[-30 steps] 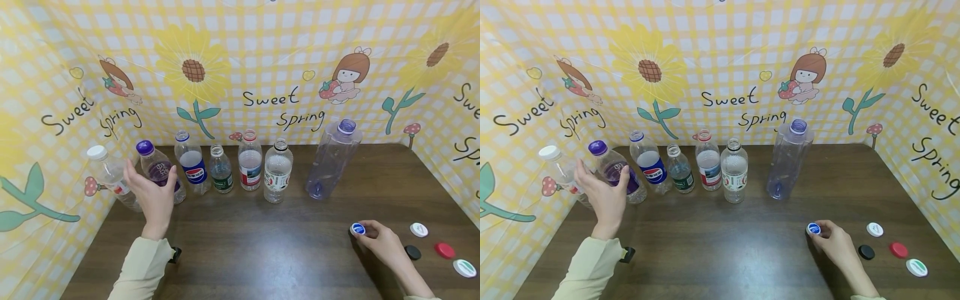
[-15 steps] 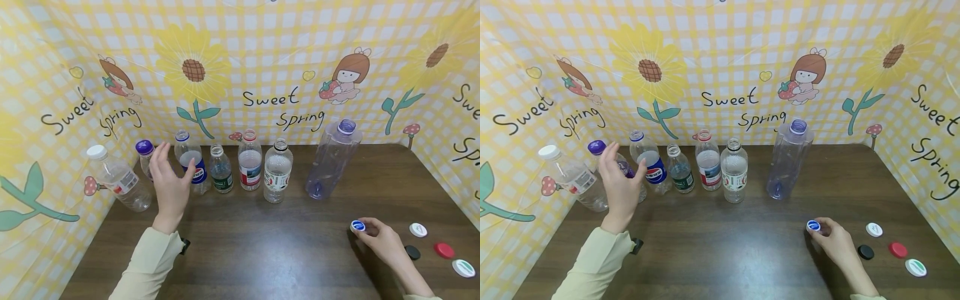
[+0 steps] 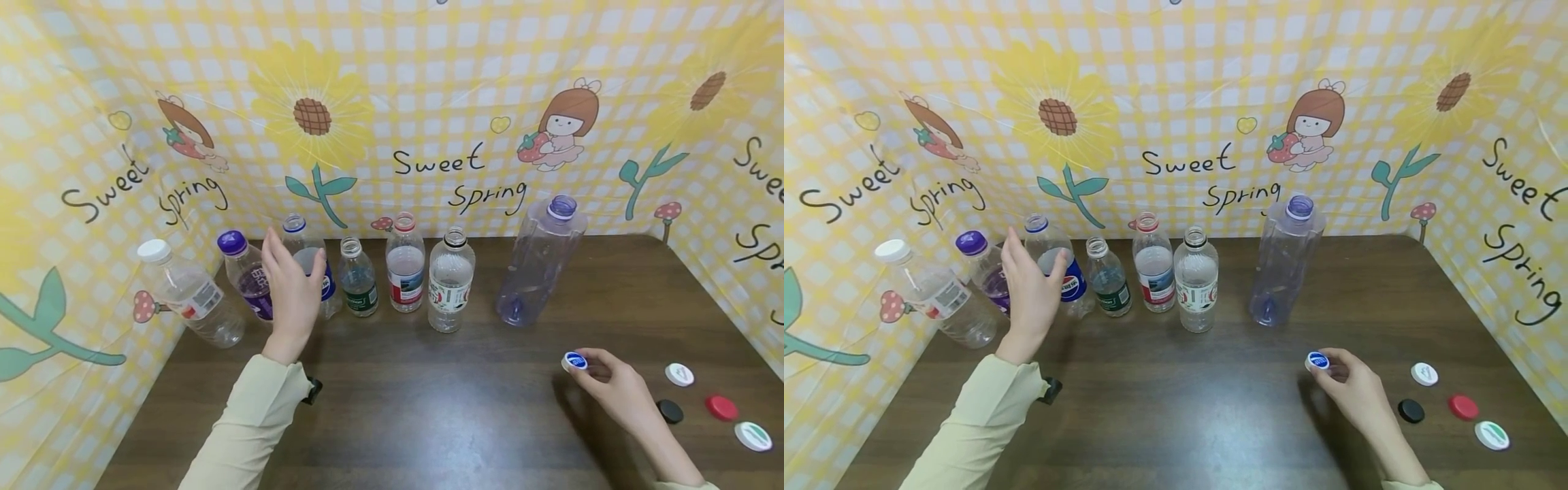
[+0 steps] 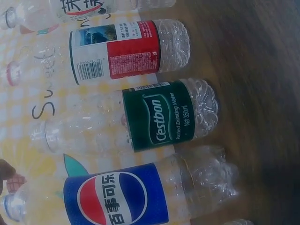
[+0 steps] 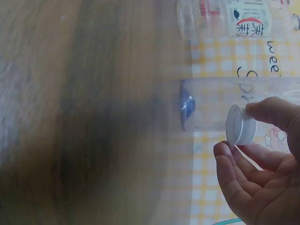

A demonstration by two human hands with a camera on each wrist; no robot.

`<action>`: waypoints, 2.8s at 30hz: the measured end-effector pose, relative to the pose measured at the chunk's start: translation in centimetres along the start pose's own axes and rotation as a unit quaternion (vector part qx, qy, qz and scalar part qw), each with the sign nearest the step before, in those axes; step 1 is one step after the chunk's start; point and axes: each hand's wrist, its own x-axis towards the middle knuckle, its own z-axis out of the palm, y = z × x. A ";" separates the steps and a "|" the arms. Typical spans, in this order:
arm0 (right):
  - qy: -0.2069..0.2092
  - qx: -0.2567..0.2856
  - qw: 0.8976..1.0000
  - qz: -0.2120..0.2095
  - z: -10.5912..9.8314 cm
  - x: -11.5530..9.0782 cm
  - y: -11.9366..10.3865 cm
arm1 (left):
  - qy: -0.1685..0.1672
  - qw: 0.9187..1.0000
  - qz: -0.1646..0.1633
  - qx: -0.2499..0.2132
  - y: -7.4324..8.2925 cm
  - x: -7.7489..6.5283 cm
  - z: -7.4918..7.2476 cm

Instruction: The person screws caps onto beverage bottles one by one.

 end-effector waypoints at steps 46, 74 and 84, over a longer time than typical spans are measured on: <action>0.064 0.062 0.993 -0.072 -0.9 1.6 -7.9 | 0.017 0.994 0.081 -0.065 1.5 -5.9 -0.2; 0.083 0.155 0.968 -0.180 -0.4 2.3 -18.4 | -0.148 0.968 0.193 -0.056 5.4 -10.7 3.8; 0.067 0.157 0.964 -0.202 0.1 2.0 -20.1 | -0.163 0.957 0.233 -0.059 6.3 -11.3 5.0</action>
